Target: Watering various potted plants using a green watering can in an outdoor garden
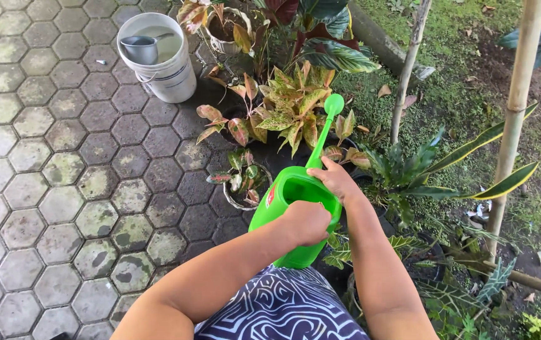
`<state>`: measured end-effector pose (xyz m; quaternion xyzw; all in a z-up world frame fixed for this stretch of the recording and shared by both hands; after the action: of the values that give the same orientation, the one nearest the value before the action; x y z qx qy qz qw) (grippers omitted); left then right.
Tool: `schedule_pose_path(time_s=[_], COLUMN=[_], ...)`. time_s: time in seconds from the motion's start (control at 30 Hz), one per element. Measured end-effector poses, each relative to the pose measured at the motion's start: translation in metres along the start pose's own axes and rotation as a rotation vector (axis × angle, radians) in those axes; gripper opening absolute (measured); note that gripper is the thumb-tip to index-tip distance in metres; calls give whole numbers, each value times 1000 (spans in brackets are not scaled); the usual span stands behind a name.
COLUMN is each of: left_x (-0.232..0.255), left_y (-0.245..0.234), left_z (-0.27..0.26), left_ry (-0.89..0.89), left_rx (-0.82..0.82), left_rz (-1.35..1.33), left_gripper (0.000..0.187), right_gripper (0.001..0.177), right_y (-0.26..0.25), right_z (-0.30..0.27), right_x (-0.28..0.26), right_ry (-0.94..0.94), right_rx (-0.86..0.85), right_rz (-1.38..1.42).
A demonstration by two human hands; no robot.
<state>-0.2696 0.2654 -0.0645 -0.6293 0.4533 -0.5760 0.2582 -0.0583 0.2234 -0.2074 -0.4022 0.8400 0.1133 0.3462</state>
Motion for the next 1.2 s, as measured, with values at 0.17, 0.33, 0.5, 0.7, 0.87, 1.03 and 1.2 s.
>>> schedule_pose_path(time_s=[0.17, 0.33, 0.5, 0.7, 0.87, 1.03, 1.2], left_x=[-21, -47, -72, -92, -116, -146, -187], left_y=[-23, -42, -49, -58, -68, -91, -98], left_z=[20, 46, 63, 56, 27, -29, -80], left_ry=[-13, -35, -71, -111, -135, -145, -171], left_rx=[-23, -46, -58, -90, -111, -131, -159], left_rz=[-20, -46, -51, -120, -118, -157, -145], left_gripper=[29, 32, 33, 28, 23, 19, 19], right_gripper=[97, 100, 95, 95, 88, 92, 90], right_y=[1, 16, 20, 56, 109, 165, 230], right_z=[24, 16, 42, 41, 46, 83, 92], right_x=[-29, -76, -99, -116, -123, -103, -109], right_ry=[26, 21, 17, 49, 102, 138, 167], right_rx=[8, -24, -14, -47, -89, -150, -149], right_rz=[-62, -45, -126, -302, -352, -188, -192])
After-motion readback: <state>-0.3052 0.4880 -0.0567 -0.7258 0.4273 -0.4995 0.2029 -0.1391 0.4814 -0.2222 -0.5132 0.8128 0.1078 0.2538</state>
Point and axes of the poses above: each hand's wrist, its own z-axis towards the middle knuckle, its own y-axis out of the palm, x = y × z, the point moved 1 cm from there along z, towards the middle knuckle, and after that the axes turned 8 degrees about y, right-handed, at the moved point
